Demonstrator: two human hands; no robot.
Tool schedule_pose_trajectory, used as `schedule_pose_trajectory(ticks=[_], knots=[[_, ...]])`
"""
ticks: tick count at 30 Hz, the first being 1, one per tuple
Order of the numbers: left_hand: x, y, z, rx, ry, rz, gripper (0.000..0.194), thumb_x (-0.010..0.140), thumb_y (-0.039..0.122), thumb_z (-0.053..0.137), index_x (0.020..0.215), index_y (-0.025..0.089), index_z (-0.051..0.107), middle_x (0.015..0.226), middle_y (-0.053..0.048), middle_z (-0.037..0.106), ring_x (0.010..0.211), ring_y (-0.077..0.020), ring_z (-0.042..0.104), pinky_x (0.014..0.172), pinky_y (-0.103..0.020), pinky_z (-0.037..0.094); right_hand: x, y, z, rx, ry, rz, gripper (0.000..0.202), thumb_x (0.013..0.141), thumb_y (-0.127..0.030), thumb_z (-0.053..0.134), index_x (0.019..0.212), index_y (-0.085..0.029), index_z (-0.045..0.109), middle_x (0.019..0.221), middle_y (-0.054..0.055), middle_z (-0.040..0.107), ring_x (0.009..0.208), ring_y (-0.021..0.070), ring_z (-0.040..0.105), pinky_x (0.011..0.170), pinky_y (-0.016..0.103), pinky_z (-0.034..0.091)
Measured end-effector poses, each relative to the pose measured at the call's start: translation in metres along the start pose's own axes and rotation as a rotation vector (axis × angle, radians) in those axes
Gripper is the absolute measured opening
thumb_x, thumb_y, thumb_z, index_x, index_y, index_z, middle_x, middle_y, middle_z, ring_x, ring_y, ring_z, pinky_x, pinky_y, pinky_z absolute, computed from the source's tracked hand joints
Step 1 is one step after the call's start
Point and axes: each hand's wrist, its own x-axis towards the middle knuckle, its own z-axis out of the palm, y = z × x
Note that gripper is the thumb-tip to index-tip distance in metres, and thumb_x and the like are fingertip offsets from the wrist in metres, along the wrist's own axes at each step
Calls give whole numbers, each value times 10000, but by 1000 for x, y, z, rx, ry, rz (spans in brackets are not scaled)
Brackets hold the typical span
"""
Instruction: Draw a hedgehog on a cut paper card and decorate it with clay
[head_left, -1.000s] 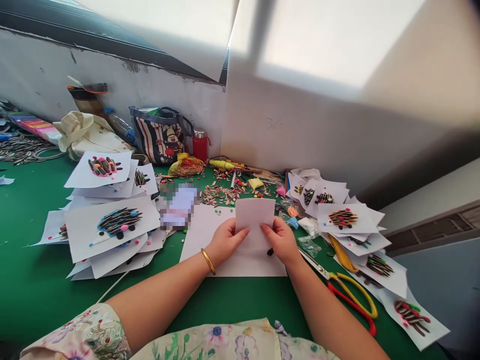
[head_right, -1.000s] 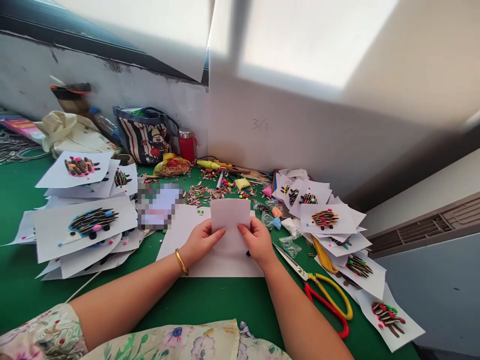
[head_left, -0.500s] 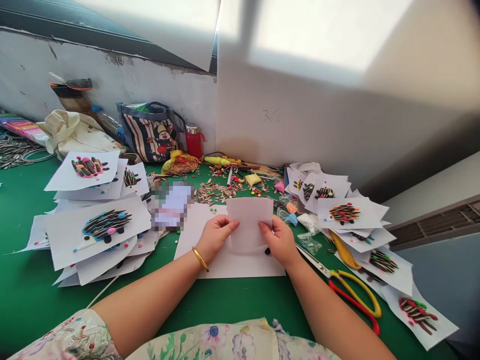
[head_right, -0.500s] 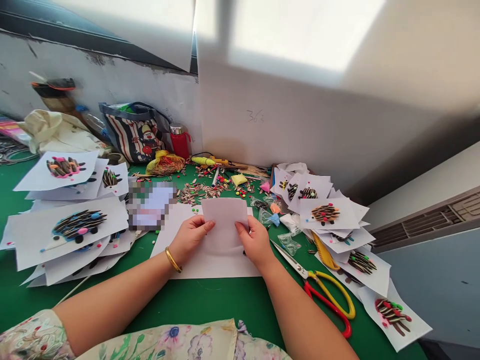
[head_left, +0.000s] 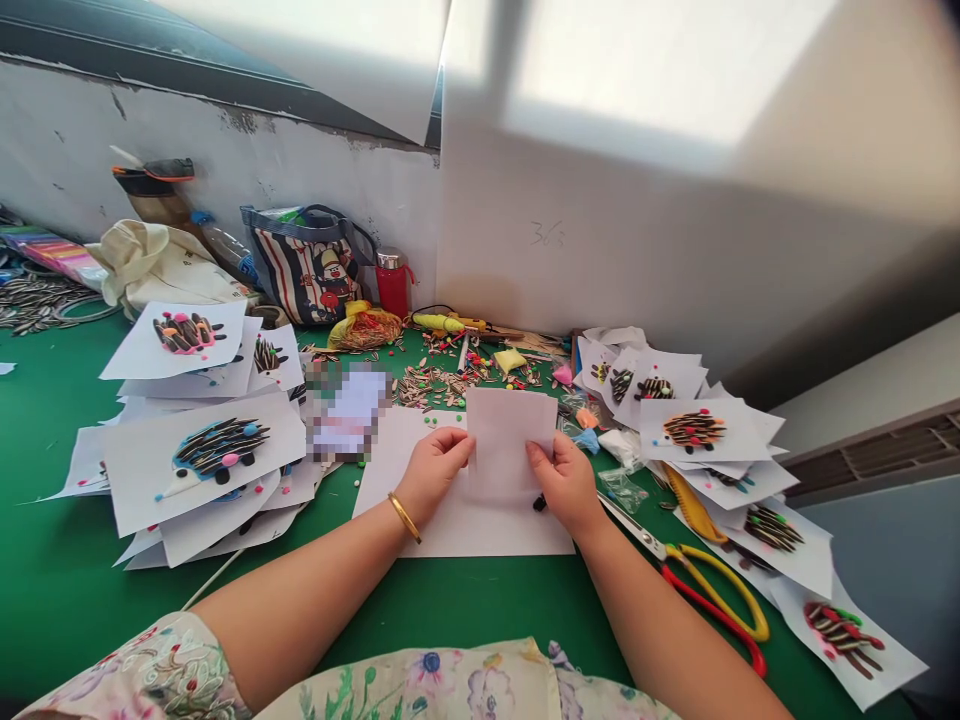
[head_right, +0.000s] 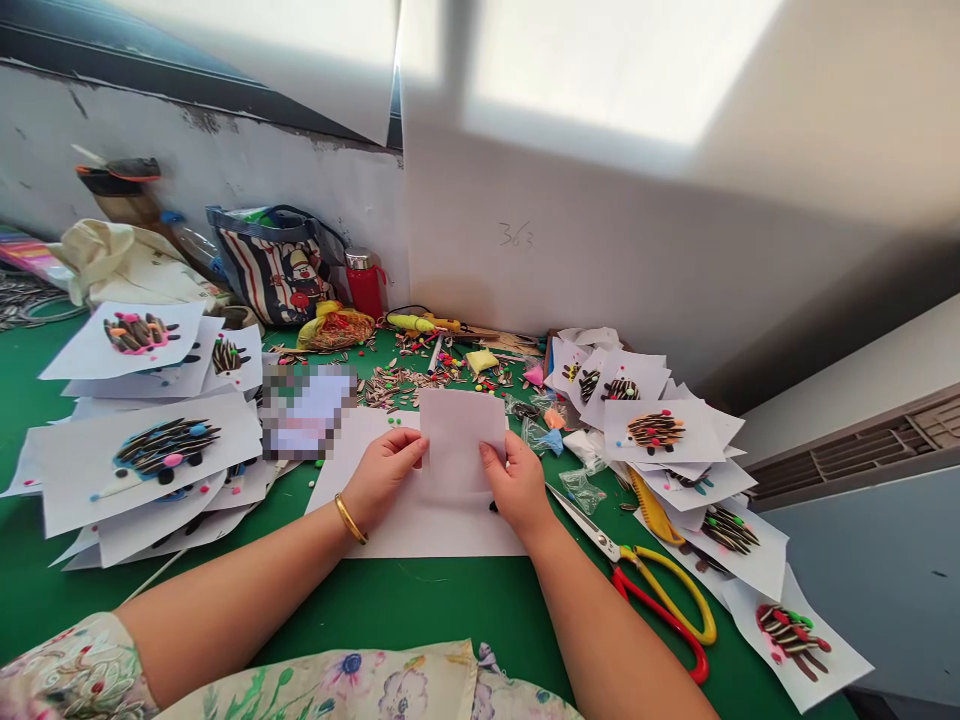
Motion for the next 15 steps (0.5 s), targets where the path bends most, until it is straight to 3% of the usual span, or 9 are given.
schedule_pose_trajectory(ticks=[9,15], knots=[[-1,4,2,-31,-54,-15,319,700,464,742,830,173,723,763,-24,666,680,-149,543,653,-273,431,0,-1,0,-5,6,-2,272,915,-413,565,1048,-210,688,1023,68,720,891,238,644,780,343,494],[0,3,1,-55,-43,-13,306,671,460,784,708,171,693,672,0,623,642,-137,518,629,-266,416,0,-6,-2,-99,13,5,305,938,-435,514,990,-208,712,837,28,693,769,205,602,676,297,457]])
